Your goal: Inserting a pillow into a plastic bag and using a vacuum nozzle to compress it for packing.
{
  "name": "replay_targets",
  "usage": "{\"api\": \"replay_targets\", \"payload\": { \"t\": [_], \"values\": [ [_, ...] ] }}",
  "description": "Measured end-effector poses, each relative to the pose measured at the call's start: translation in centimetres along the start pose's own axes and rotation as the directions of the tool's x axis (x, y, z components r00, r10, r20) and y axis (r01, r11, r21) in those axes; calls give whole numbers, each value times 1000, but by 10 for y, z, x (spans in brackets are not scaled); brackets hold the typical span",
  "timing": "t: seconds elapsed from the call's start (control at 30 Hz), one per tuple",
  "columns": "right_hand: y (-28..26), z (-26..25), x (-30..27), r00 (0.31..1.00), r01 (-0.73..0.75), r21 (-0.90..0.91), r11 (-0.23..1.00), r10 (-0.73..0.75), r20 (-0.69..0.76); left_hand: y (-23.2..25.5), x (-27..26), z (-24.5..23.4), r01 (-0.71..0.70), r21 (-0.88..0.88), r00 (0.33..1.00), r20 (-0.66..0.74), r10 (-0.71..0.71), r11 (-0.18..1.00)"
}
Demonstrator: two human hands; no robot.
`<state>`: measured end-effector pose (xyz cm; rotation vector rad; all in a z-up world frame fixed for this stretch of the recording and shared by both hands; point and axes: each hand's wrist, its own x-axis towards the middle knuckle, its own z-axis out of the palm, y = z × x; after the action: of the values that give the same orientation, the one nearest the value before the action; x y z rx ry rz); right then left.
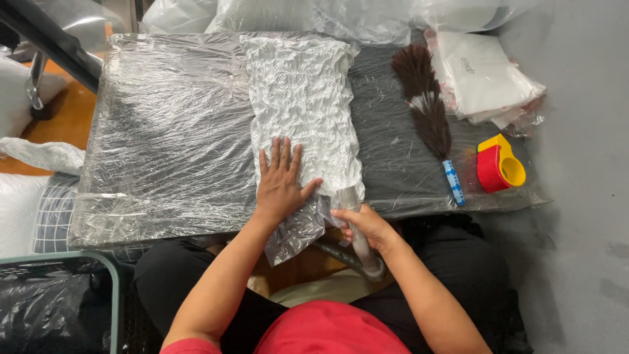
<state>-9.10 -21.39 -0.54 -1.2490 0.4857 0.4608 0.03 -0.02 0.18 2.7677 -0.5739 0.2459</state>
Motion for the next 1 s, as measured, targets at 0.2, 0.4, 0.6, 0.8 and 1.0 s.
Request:
{"api": "replay_targets", "payload": {
  "t": [0.2,0.4,0.6,0.8,1.0],
  "values": [
    [5,-4,4,1000,4,-6,1000,-4,4,0,1,-1,7,9,1000,24,-7,1000],
    [2,-2,2,1000,7,-9,1000,-7,6,1,0,-4,9,19,999,35,-10,1000],
    [-2,1,-1,1000,4,-10,1000,-4,3,1,0,-6,12,18,999,48,-13,1000],
    [-4,3,-2,1000,5,-10,1000,-5,-1,2,1,-6,11,16,999,45,-12,1000],
    [-4,2,-2,1000,4,-16,1000,-4,3,1,1,-4,15,13,998,55,-16,1000]
  ]
}}
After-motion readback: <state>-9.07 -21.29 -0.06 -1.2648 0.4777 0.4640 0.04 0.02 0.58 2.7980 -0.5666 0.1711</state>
